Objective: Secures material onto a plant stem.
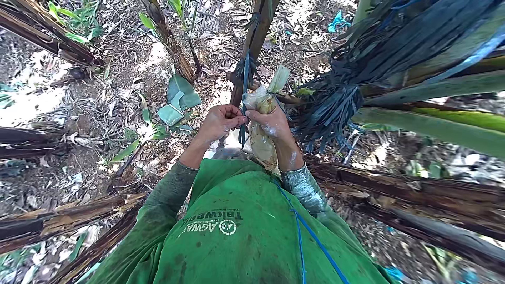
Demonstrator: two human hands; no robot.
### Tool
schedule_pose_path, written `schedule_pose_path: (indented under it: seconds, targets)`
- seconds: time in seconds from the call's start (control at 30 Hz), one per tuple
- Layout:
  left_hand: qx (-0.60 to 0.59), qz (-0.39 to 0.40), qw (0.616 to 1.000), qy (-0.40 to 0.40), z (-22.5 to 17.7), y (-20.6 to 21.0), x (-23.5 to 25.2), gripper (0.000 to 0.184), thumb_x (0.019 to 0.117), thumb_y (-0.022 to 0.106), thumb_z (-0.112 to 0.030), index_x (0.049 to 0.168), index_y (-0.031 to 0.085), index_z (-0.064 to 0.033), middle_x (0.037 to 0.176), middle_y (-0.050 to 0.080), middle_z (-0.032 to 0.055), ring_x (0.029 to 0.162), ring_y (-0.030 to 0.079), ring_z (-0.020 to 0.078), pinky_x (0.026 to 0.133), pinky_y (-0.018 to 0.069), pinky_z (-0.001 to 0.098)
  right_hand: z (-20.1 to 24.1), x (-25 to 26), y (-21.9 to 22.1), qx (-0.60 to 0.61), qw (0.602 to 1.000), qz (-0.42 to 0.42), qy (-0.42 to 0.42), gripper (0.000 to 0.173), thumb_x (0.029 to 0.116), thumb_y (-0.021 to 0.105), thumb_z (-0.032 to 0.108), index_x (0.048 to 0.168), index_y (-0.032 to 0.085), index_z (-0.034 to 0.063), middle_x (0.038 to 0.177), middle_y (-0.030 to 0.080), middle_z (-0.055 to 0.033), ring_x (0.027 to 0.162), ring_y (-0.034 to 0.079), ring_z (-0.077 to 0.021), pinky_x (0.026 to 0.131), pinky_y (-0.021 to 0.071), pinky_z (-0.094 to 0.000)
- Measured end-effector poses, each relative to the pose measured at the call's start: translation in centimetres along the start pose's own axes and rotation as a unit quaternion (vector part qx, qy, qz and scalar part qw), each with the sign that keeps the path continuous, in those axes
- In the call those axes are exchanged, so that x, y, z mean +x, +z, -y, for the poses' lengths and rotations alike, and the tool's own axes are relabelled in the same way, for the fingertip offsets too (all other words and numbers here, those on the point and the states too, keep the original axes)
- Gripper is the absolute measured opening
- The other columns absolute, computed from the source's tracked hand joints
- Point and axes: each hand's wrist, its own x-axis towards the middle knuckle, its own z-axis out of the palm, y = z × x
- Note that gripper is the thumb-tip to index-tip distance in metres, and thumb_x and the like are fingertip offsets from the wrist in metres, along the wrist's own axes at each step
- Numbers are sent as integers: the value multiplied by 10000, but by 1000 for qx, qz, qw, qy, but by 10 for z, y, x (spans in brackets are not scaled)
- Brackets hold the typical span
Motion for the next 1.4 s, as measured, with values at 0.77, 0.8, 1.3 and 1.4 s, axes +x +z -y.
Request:
schedule_pose_path:
  seconds: [0.77,0.8,1.3,1.4]
  targets:
    - [30,-15,999,-10,-8,4,7,26,929,703,-18,922,690,3,720,684,37,602,642,86,588,569,247,6,-3,-9,-28,998,35,-43,338,860,762,81,1183,666,101,1013,700,-62,863,676,-153,728,592,-337]
    - [38,-12,999,-9,-10,3,7,29,934,698,-26,929,692,1,726,686,36,607,643,85,594,568,246,11,-10,-10,-22,999,38,-29,329,869,757,60,1182,662,104,1011,692,-65,859,664,-164,719,582,-342]
    - [107,7,994,27,-15,1,15,53,904,686,-18,861,664,-40,655,614,-23,548,539,20,525,457,196,13,-8,-6,-17,999,34,9,311,876,743,82,1172,658,124,994,680,-51,837,644,-148,678,560,-325]
    - [166,-15,985,32,-13,4,17,41,884,696,-70,856,667,-59,657,609,-24,556,544,33,542,465,229,12,-1,0,-10,1000,26,-2,372,867,735,80,1223,642,131,1034,692,-23,870,660,-95,731,579,-291]
